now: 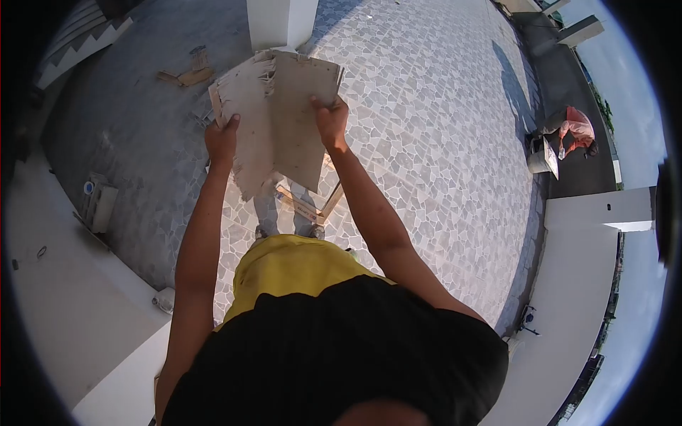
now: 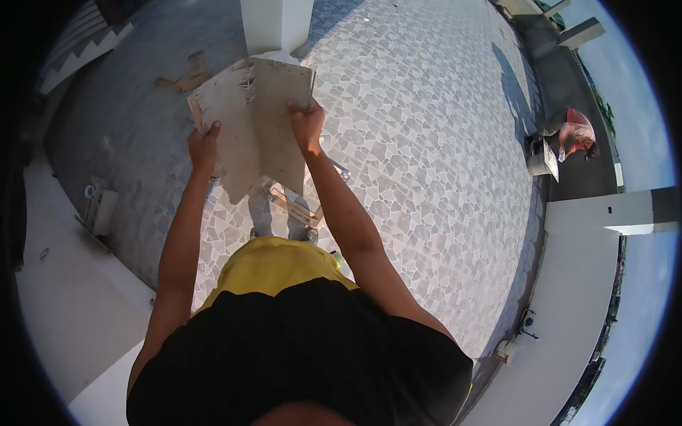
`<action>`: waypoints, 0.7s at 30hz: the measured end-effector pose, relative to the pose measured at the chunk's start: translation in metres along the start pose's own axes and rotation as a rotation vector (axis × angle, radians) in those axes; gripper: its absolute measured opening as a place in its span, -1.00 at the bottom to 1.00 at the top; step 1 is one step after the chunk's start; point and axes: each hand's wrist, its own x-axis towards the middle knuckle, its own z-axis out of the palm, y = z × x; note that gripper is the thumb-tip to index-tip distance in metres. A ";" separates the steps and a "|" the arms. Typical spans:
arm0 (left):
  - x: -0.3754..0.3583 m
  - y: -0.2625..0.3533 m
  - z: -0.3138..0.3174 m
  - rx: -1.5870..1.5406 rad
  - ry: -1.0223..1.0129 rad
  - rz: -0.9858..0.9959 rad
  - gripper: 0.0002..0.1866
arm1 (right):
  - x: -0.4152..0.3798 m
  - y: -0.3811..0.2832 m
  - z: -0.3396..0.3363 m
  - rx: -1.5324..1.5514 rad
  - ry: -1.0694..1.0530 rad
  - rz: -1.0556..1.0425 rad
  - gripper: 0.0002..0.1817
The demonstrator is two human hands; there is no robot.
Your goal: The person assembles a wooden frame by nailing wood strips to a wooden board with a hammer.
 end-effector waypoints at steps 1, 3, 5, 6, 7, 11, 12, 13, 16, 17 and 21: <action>0.009 0.002 -0.016 -0.246 -0.119 -0.065 -0.60 | 0.008 -0.012 -0.017 0.105 -0.066 0.041 -0.81; 0.023 0.010 -0.041 -0.488 -0.234 -0.127 -0.58 | 0.025 -0.017 -0.039 0.144 -0.129 0.073 -0.78; 0.034 0.012 -0.052 -0.518 -0.415 -0.119 -0.54 | 0.030 -0.019 -0.048 0.136 -0.154 0.068 -0.75; 0.038 0.011 -0.053 -0.520 -0.415 -0.118 -0.54 | 0.031 -0.023 -0.049 0.153 -0.147 0.105 -0.72; 0.046 0.014 -0.052 -0.529 -0.443 -0.136 -0.52 | 0.036 -0.029 -0.049 0.172 -0.139 0.134 -0.69; 0.081 -0.001 -0.049 -0.599 -0.647 -0.164 -0.35 | 0.047 -0.027 -0.056 0.254 -0.194 0.125 -0.67; 0.086 -0.002 -0.046 -0.598 -0.650 -0.157 -0.35 | 0.048 -0.030 -0.058 0.273 -0.224 0.146 -0.67; 0.091 -0.002 -0.043 -0.641 -0.655 -0.178 -0.41 | 0.049 -0.032 -0.058 0.292 -0.254 0.167 -0.66; 0.105 0.001 -0.034 -0.718 -0.713 -0.203 -0.44 | 0.061 -0.035 -0.060 0.274 -0.263 0.214 -0.63; 0.107 -0.001 -0.030 -0.747 -0.768 -0.214 -0.43 | 0.062 -0.038 -0.062 0.275 -0.264 0.213 -0.63; 0.119 0.002 0.011 -0.856 -0.924 -0.261 -0.39 | 0.060 -0.041 -0.035 0.473 -0.397 0.309 -0.54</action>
